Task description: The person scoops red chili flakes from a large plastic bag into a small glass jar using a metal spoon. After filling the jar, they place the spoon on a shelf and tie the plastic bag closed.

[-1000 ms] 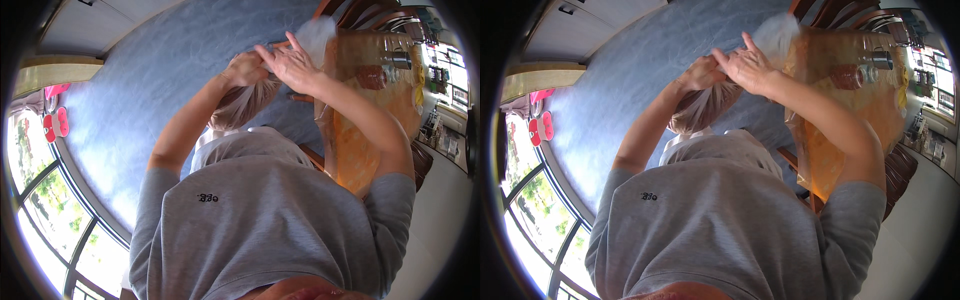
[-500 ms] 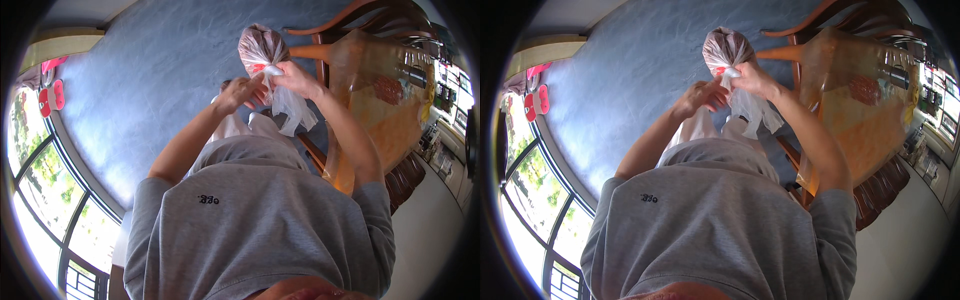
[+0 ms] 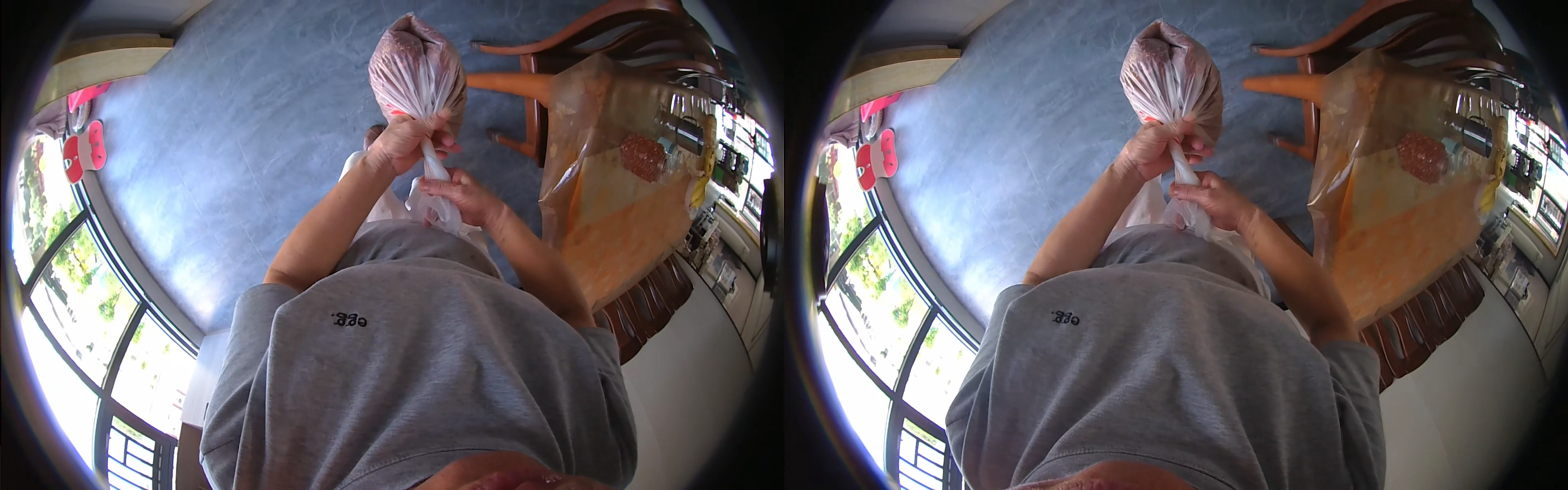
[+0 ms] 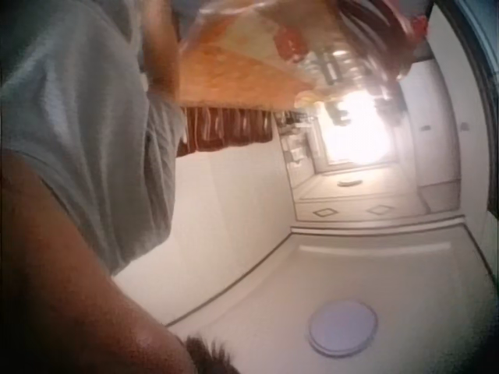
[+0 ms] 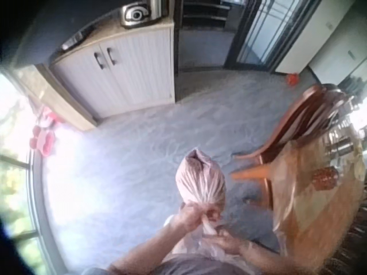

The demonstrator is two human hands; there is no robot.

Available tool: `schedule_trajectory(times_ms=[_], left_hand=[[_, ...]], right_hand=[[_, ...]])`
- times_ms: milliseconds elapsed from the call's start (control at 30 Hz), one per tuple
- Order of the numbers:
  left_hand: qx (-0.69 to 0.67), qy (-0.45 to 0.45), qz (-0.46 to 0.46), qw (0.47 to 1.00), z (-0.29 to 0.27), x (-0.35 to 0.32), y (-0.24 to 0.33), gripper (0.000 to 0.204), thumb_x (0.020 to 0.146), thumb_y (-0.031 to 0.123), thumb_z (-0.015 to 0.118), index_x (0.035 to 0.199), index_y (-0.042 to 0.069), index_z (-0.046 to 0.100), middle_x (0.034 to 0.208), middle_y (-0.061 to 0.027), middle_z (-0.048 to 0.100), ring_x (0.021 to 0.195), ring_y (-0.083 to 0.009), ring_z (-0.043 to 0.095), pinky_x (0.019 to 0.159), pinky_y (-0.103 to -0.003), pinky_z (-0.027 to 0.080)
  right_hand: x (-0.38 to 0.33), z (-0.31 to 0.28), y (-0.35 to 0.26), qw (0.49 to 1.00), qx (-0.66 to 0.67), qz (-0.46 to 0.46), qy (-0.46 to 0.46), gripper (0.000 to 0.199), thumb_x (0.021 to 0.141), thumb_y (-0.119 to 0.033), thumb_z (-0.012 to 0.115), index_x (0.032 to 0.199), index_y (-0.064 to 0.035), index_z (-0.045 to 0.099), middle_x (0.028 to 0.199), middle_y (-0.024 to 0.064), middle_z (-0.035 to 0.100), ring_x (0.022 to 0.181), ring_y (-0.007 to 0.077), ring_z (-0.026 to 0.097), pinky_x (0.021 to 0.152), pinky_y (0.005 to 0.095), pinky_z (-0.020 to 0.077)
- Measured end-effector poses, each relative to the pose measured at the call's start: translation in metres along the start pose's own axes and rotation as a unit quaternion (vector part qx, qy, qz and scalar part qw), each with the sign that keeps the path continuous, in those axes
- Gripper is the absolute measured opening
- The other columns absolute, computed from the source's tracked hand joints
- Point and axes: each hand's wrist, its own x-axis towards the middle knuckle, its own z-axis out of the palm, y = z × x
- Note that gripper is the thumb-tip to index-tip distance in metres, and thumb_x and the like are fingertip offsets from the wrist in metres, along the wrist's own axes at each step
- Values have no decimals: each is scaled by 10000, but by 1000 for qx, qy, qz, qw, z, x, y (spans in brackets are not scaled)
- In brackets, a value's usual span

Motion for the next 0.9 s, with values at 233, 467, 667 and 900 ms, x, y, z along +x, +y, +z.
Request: schedule_trajectory(times_ms=[233,467,667,900], left_hand=[[731,138,79,663,-9,-7,27,295,736,252,548,716,-22,657,699,-176,640,682,-284,644,656,-379,484],[847,165,46,503,24,-24,47,277,741,229,511,768,18,689,808,-194,650,808,-329,632,755,-395,479],[830,-68,24,553,88,-56,80,225,773,161,556,853,-26,652,810,-181,648,789,-288,640,754,-368,492],[227,-318,155,907,74,-65,68,341,737,81,694,1053,4,592,934,-122,632,840,-269,611,773,-380,483]], right_hand=[[9,-35,-9,985,-167,-14,-41,220,875,-208,592,1009,-35,577,894,119,649,786,170,636,701,290,505],[-23,-44,-120,608,-787,-82,56,221,730,-146,611,917,-30,592,809,146,629,768,288,616,674,347,469],[-32,-26,-209,730,-666,-138,-71,142,784,50,550,887,-15,622,783,-4,627,734,75,569,675,220,453],[4,-41,-185,962,-135,63,-228,249,796,-50,649,1045,-45,646,833,52,644,694,153,614,641,285,508]])
